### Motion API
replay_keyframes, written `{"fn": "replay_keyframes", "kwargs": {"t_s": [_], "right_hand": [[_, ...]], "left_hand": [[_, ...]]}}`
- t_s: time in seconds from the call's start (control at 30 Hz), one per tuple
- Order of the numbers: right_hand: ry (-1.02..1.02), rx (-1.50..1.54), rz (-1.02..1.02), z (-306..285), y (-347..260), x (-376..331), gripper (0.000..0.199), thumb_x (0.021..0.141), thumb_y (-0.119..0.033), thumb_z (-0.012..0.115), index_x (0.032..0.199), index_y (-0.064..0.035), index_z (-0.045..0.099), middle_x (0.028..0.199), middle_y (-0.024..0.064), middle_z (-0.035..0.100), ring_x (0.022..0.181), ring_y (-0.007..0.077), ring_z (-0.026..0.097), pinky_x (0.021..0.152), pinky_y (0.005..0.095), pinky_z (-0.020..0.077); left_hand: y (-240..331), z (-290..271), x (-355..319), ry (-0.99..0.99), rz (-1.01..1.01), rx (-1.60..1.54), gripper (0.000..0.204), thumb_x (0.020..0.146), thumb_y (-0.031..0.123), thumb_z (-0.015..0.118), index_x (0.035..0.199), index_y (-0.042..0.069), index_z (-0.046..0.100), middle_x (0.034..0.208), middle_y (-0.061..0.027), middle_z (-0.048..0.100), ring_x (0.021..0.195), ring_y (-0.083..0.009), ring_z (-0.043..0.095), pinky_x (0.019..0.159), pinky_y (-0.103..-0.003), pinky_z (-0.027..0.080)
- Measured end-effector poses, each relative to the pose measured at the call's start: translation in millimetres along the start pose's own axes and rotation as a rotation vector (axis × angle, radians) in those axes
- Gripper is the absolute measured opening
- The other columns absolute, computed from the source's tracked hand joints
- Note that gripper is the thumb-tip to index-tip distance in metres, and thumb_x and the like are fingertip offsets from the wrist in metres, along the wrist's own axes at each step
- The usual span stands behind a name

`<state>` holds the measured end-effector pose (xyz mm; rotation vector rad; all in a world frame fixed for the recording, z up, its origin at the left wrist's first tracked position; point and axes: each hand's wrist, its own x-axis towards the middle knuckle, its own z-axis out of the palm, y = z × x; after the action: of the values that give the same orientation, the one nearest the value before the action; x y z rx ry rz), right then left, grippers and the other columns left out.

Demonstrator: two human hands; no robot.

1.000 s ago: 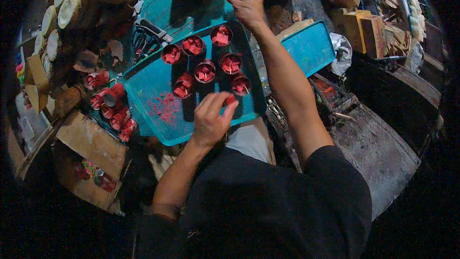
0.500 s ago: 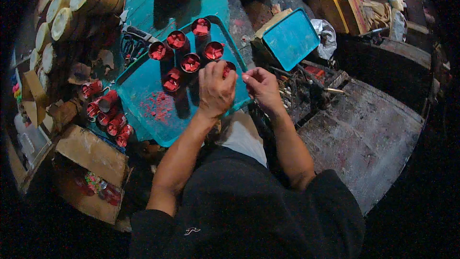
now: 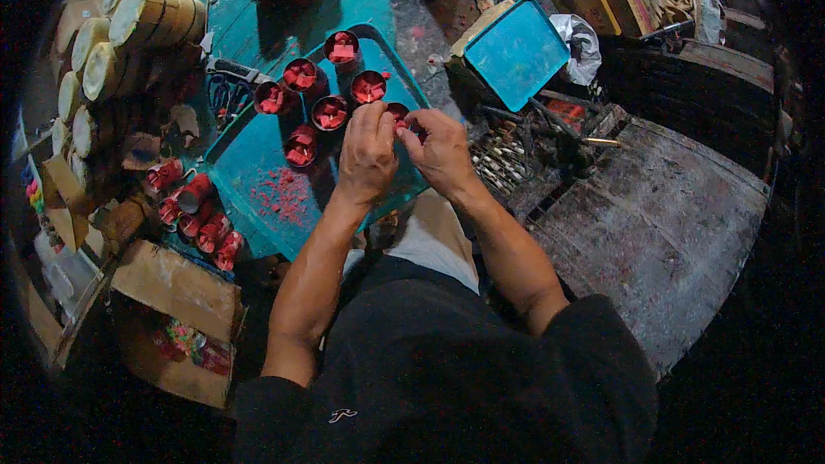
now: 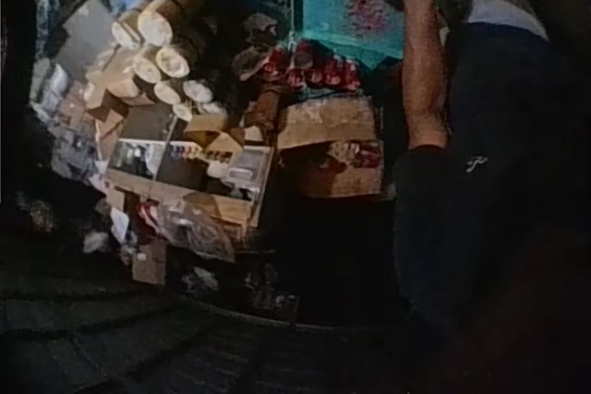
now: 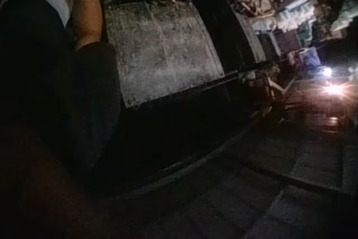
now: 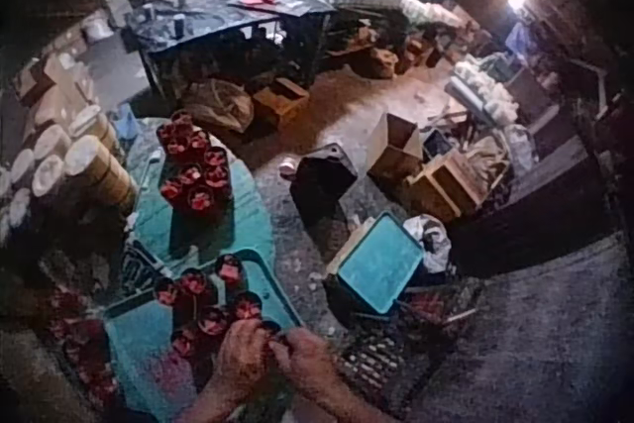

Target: The person fills small cylindrical containers with red material, inserts fuses, and arranges them on a tray. The person then moves the tray and applies hand sanitizer.

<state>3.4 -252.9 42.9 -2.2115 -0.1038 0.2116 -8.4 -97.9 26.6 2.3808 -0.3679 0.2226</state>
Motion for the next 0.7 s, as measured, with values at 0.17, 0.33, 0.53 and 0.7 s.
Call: {"fn": "replay_keyframes", "kwargs": {"t_s": [0.17, 0.33, 0.53, 0.7], "right_hand": [[-0.062, -0.015, 0.077, -5, -5, 3, 0.024, 0.08, -0.006, 0.075, 0.102, -0.0019, 0.067, 0.094, 0.0186, 0.065, 0.087, 0.039, 0.065, 0.078, 0.0453, 0.0534], [-0.069, -0.053, -0.104, -16, -18, 2, 0.039, 0.077, 0.0, 0.074, 0.115, -0.0016, 0.063, 0.099, 0.0182, 0.064, 0.089, 0.0367, 0.066, 0.078, 0.0439, 0.0539], [-0.081, -0.133, -0.167, -13, -7, 5, 0.034, 0.078, 0.0, 0.075, 0.111, -0.0032, 0.067, 0.097, 0.0159, 0.064, 0.088, 0.0362, 0.066, 0.077, 0.0424, 0.054], [-0.134, -0.221, -0.154, -13, 2, 2, 0.026, 0.081, -0.007, 0.076, 0.106, -0.0063, 0.072, 0.096, 0.0142, 0.065, 0.088, 0.0347, 0.066, 0.076, 0.0433, 0.0542]], "left_hand": [[-6, 5, -3, 0.009, -0.003, -0.005, 0.025, 0.079, -0.001, 0.062, 0.104, -0.005, 0.058, 0.115, -0.0216, 0.058, 0.107, -0.0389, 0.059, 0.092, -0.046, 0.05], [-7, 6, -2, 0.033, 0.003, -0.027, 0.029, 0.077, -0.005, 0.061, 0.105, -0.006, 0.059, 0.113, -0.0216, 0.058, 0.104, -0.0392, 0.059, 0.091, -0.045, 0.051], [-10, 6, -2, 0.01, -0.018, -0.065, 0.03, 0.078, -0.007, 0.062, 0.108, -0.005, 0.059, 0.114, -0.0216, 0.059, 0.104, -0.0395, 0.06, 0.09, -0.045, 0.052], [-8, 9, -1, 0.077, 0.01, -0.053, 0.027, 0.075, -0.005, 0.062, 0.102, -0.005, 0.059, 0.109, -0.0194, 0.059, 0.1, -0.0377, 0.06, 0.087, -0.044, 0.052]]}}
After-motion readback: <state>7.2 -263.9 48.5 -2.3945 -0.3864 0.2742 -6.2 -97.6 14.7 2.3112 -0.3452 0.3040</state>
